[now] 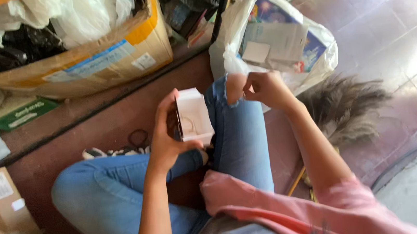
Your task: The person wipes a small electronics box with a cloth, then places rubber bands inside it.
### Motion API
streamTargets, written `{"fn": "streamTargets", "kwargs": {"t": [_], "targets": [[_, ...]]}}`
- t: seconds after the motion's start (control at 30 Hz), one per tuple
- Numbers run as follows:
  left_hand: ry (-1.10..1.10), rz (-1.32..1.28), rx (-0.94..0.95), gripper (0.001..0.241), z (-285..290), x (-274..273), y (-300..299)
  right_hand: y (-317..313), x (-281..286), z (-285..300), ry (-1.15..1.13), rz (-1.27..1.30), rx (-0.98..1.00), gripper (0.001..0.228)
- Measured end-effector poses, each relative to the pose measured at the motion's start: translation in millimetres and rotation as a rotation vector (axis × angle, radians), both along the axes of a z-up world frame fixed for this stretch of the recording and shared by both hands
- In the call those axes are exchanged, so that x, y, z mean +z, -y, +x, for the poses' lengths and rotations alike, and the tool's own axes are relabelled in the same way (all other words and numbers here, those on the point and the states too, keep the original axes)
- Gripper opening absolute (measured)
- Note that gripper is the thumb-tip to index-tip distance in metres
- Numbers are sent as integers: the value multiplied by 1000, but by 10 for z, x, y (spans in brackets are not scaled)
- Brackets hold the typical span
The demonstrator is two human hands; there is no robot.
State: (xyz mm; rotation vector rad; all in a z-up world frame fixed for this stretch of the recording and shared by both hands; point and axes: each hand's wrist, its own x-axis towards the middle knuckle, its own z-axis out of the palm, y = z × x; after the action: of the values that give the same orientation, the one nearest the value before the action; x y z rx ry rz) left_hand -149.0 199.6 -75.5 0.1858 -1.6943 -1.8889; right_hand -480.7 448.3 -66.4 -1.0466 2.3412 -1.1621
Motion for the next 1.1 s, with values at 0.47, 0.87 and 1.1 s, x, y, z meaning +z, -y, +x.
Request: {"fn": "streamTargets", "kwargs": {"t": [0.47,0.87,1.1], "targets": [[-9,-236,28,145,-220,-185,-41,-284,-20,-42,29,-34,72,30],[-64,-274,15,142,-489,-32,-144,322,835,614,-329,-167,14,17],[-92,-172,4,142,-525,72,-125,579,1206,810,-392,-222,204,18]]}}
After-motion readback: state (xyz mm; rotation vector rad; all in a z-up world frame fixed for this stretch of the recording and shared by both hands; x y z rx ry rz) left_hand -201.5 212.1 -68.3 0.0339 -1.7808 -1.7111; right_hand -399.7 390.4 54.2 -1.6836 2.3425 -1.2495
